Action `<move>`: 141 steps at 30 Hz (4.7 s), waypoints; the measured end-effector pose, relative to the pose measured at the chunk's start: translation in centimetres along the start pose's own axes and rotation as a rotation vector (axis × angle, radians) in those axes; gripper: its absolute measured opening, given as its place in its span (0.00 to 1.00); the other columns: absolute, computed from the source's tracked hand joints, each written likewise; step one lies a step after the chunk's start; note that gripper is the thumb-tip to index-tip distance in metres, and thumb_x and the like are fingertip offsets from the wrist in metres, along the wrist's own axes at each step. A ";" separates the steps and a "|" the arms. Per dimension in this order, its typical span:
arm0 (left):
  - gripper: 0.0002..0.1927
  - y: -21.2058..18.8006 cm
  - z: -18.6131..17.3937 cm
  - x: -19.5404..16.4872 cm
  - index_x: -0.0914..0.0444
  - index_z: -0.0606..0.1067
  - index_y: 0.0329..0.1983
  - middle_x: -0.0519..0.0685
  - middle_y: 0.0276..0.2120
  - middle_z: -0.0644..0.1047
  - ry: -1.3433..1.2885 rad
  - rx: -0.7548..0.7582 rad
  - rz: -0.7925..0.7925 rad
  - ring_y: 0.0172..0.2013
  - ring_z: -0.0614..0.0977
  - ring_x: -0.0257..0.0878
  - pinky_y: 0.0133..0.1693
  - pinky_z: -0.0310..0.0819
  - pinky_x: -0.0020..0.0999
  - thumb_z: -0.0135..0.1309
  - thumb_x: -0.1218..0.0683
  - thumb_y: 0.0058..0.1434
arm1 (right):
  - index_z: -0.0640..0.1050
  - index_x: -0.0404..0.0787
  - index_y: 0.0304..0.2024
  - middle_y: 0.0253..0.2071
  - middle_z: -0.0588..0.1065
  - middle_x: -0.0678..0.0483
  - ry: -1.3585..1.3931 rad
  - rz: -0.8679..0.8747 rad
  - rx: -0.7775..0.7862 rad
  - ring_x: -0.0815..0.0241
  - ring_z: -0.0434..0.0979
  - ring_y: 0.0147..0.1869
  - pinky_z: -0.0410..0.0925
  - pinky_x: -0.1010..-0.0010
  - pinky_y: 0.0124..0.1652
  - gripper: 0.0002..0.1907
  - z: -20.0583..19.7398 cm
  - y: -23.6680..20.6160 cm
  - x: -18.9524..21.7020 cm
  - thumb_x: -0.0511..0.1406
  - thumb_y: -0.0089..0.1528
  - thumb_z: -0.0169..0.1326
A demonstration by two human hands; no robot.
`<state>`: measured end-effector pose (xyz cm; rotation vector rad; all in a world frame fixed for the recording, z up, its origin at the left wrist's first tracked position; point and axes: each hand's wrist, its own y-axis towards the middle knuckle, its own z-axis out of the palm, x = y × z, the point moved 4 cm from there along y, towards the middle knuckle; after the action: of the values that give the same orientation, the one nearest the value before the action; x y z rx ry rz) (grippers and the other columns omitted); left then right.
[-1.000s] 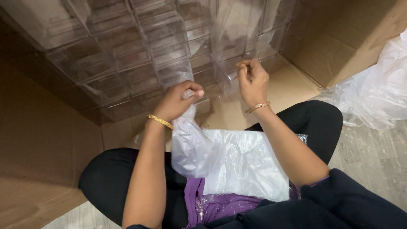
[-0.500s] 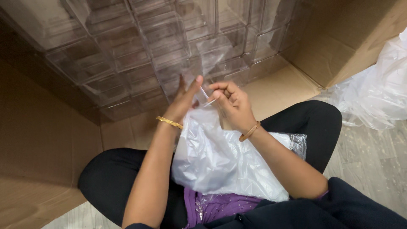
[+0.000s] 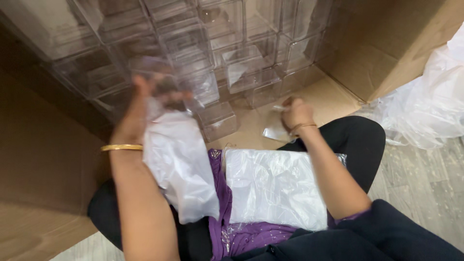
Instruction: The person sits inside a large cardboard box and unwraps clear plastic storage boxes from white plastic bags one at a time, placing the unwrapped boxes onto a stack of similar boxes in front of them and setting the empty bags aside.
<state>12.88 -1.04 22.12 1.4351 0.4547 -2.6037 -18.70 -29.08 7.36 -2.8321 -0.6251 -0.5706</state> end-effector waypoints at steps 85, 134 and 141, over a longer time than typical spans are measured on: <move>0.27 6.8 3.0 8.7 0.67 0.75 0.46 0.52 0.33 0.80 0.227 -0.251 0.285 0.31 0.83 0.38 0.36 0.78 0.34 0.41 0.38 0.73 | 0.69 0.35 0.62 0.52 0.74 0.51 0.953 -0.483 0.255 0.65 0.74 0.55 0.70 0.73 0.52 0.29 -3.6 -9.8 17.0 0.35 0.61 0.63; 0.09 13.1 6.8 21.5 0.63 0.76 0.44 0.58 0.32 0.82 0.830 -0.333 0.189 0.35 0.86 0.53 0.40 0.78 0.45 0.51 0.55 0.65 | 0.81 0.32 0.46 0.37 0.79 0.46 0.582 -0.258 0.156 0.54 0.77 0.41 0.69 0.68 0.42 0.11 -2.8 1.4 1.7 0.30 0.65 0.51; 0.13 14.7 5.2 26.1 0.65 0.78 0.45 0.63 0.41 0.81 1.265 -0.303 -0.020 0.45 0.82 0.60 0.47 0.75 0.51 0.58 0.55 0.59 | 0.79 0.32 0.49 0.44 0.78 0.36 0.215 -0.495 0.267 0.40 0.78 0.46 0.71 0.58 0.43 0.21 -1.3 1.3 1.7 0.36 0.56 0.58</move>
<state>-1.51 -15.94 -0.21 2.7140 0.8846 -1.1960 -17.09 -29.95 9.10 -2.3251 -1.2632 -0.7855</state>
